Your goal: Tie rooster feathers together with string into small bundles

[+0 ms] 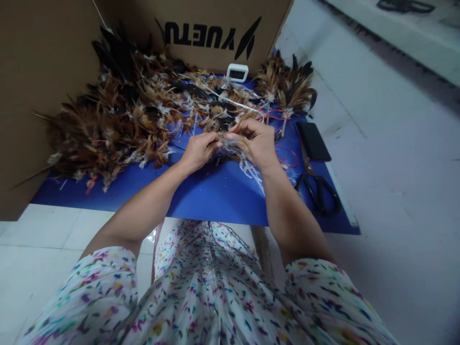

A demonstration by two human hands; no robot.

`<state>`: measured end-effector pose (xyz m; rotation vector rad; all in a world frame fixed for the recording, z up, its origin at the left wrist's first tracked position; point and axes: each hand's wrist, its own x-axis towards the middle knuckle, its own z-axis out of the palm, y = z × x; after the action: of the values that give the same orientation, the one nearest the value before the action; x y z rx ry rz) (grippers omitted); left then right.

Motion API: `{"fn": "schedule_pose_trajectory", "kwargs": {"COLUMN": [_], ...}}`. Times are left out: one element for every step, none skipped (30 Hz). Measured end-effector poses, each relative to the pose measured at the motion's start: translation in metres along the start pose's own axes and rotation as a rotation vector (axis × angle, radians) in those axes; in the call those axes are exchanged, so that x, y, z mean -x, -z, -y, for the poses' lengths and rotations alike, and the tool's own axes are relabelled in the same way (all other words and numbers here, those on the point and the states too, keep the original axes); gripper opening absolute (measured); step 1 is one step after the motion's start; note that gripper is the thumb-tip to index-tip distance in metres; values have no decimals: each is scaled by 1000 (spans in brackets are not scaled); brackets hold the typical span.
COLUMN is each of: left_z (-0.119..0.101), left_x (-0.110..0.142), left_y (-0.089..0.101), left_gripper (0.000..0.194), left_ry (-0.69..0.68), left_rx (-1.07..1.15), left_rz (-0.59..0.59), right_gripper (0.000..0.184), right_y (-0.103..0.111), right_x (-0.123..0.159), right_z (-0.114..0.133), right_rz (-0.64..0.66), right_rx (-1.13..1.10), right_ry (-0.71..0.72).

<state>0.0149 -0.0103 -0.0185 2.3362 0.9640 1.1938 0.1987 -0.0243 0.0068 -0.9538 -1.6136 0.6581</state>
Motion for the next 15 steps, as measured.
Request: {"fn": "schedule_pose_trajectory", "kwargs": {"left_z": [0,0,0,0,0,0,0,0,0,-1,-1,-1,-1,-1,-1], "left_x": [0,0,0,0,0,0,0,0,0,0,0,0,0,0,0], "left_y": [0,0,-1,-1,-1,-1,-1,0,0,0,0,0,0,0,0], "left_gripper": [21,22,22,22,22,22,22,22,22,21,21,21,21,21,21], "left_ry": [-1,0,2,6,11,16,19,22,23,23,21,20,19,20,24], "left_rx": [-1,0,4,10,18,27,34,40,42,43,42,41,42,43,44], "left_rz": [-2,-5,-7,-10,-12,-16,-18,-20,-21,-22,-20,-19,-17,-18,-20], "right_gripper": [47,47,48,48,47,46,45,45,44,44,44,44,44,45,45], "right_y": [-1,-2,-2,-3,-3,-3,-3,-3,-3,-3,-3,-3,-3,-2,-2], "right_x": [0,0,0,1,1,1,1,1,1,2,2,2,2,2,1], "right_z": [0,0,0,1,1,1,1,1,1,1,1,1,1,1,1], "right_rz": [0,1,2,3,4,5,6,8,10,13,17,19,19,17,12], "right_rx": [-12,-23,-33,-38,-41,-41,-42,-44,-46,-45,-41,-34,-27,-20,-15], "right_ry": [-1,-1,-2,-5,-8,-9,-8,-5,-2,1,1,-1,-5,-8,-8]}}
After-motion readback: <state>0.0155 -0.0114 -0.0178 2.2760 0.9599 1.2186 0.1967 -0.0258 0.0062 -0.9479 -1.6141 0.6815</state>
